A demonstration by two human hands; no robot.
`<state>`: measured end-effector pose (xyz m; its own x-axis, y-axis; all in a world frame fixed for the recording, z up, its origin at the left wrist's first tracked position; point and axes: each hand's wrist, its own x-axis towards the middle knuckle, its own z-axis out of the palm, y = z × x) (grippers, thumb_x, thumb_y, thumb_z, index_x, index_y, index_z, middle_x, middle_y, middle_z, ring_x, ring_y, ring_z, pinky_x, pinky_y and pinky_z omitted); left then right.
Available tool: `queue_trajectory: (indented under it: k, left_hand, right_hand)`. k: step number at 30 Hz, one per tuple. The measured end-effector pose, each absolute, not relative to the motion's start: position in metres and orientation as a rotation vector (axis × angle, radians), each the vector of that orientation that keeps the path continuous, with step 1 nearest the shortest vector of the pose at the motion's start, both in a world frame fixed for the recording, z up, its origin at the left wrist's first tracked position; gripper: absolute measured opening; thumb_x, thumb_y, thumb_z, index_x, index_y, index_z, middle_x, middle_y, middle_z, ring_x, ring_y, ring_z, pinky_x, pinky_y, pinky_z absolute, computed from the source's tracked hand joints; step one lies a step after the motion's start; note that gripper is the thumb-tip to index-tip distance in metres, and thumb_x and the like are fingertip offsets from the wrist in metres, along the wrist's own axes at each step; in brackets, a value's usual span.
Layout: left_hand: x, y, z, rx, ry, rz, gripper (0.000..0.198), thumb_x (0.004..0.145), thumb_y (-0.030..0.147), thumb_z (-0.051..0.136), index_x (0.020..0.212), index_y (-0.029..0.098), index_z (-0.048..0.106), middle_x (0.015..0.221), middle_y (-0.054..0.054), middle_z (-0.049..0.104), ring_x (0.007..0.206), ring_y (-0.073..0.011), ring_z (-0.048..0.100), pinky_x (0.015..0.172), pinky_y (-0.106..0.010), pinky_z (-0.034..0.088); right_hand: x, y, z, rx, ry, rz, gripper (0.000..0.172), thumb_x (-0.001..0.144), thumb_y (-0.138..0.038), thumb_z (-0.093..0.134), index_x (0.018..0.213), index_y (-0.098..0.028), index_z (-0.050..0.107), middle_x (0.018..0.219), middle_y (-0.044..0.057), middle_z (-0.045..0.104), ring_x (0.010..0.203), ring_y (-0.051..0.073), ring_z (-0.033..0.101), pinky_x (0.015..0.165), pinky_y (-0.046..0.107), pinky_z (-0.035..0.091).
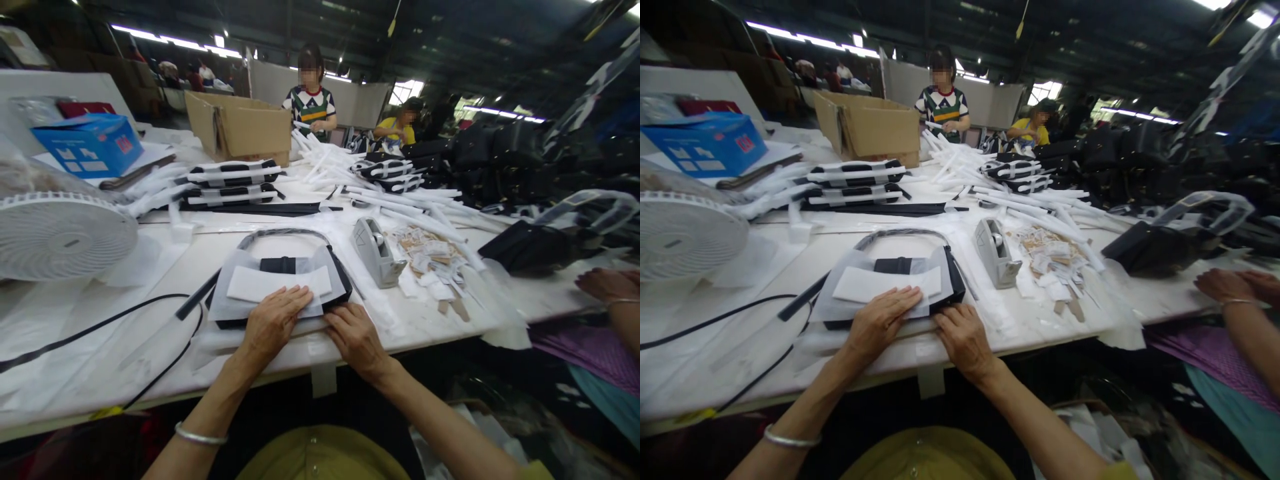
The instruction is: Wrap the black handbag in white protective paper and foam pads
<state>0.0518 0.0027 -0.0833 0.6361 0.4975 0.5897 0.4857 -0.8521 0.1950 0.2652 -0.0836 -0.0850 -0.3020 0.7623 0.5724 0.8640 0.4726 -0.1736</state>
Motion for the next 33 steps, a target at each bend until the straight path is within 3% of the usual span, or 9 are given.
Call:
queue_trajectory:
  k: [7,11,17,19,21,23,25,30,33]
  left_hand:
    - [0.056,0.003,-0.065,2.927,0.848,0.986,0.040,0.094,0.008,0.043,0.129,0.021,0.057,0.130,-0.005,0.064,0.121,-0.0171,0.060,0.106,-0.037,0.046]
    - [0.056,0.001,-0.065,3.012,0.861,0.889,0.039,0.094,0.018,0.053,0.133,0.021,0.053,0.135,-0.007,0.060,0.126,-0.0210,0.056,0.109,-0.041,0.042]
    - [0.057,-0.004,-0.083,3.082,0.928,1.005,0.047,0.096,0.005,0.039,0.139,0.022,0.049,0.140,-0.006,0.055,0.129,-0.0190,0.052,0.109,-0.039,0.041]
    - [0.057,-0.004,-0.084,3.080,0.927,1.041,0.048,0.095,0.004,0.037,0.138,0.022,0.050,0.139,-0.006,0.057,0.128,-0.0190,0.053,0.106,-0.037,0.043]
    - [0.057,-0.005,-0.084,3.080,0.915,1.055,0.048,0.095,0.003,0.036,0.137,0.022,0.051,0.139,-0.005,0.057,0.127,-0.0196,0.054,0.104,-0.037,0.045]
    - [0.057,-0.006,-0.083,3.078,0.909,1.067,0.048,0.095,0.004,0.036,0.137,0.021,0.051,0.138,-0.005,0.057,0.126,-0.0202,0.055,0.102,-0.037,0.046]
    - [0.057,-0.006,-0.084,3.067,0.917,1.076,0.049,0.094,0.002,0.036,0.137,0.021,0.051,0.137,-0.005,0.058,0.126,-0.0202,0.056,0.103,-0.037,0.046]
    - [0.058,-0.005,-0.091,3.013,0.948,1.129,0.047,0.096,0.003,0.037,0.141,0.016,0.044,0.136,-0.008,0.060,0.126,-0.0180,0.055,0.105,-0.035,0.042]
    - [0.059,-0.004,-0.092,3.023,0.929,1.113,0.042,0.097,0.006,0.038,0.135,0.017,0.050,0.136,-0.006,0.059,0.126,-0.0187,0.055,0.103,-0.036,0.043]
  right_hand:
    - [0.271,-0.072,-0.087,-1.225,-2.055,-0.316,0.016,0.092,-0.013,0.054,0.100,-0.022,0.065,0.100,0.006,0.070,0.096,0.021,0.060,0.085,0.037,0.045]
    - [0.265,-0.059,-0.088,-1.261,-1.992,-0.451,0.013,0.092,-0.015,0.057,0.092,-0.023,0.067,0.087,0.004,0.067,0.085,0.020,0.058,0.079,0.036,0.044]
    - [0.271,-0.057,-0.084,-1.258,-1.967,-0.499,0.009,0.091,-0.019,0.060,0.090,-0.024,0.068,0.082,0.003,0.066,0.080,0.019,0.058,0.077,0.036,0.043]
    - [0.281,-0.061,-0.076,-1.253,-1.921,-0.495,0.012,0.090,-0.022,0.064,0.102,-0.023,0.067,0.092,0.005,0.068,0.090,0.021,0.061,0.084,0.037,0.045]
    - [0.289,-0.062,-0.065,-1.265,-1.925,-0.511,0.033,0.088,-0.027,0.066,0.120,-0.021,0.061,0.112,0.010,0.067,0.112,0.026,0.058,0.097,0.043,0.043]
    - [0.294,-0.057,-0.055,-1.256,-2.060,-0.505,0.051,0.087,-0.030,0.068,0.134,-0.019,0.052,0.132,0.013,0.060,0.132,0.031,0.046,0.111,0.052,0.033]
    - [0.294,-0.048,-0.050,-1.199,-2.227,-0.459,0.053,0.088,-0.028,0.066,0.137,-0.018,0.049,0.138,0.013,0.057,0.139,0.031,0.039,0.117,0.056,0.023]
    - [0.293,-0.029,-0.066,-1.116,-2.257,-0.316,0.031,0.092,-0.022,0.060,0.123,-0.023,0.061,0.120,0.007,0.069,0.119,0.020,0.060,0.121,0.051,0.021]
    - [0.293,-0.026,-0.085,-1.126,-2.163,-0.252,0.026,0.092,-0.021,0.059,0.117,-0.023,0.064,0.113,0.006,0.071,0.109,0.018,0.065,0.118,0.051,0.027]
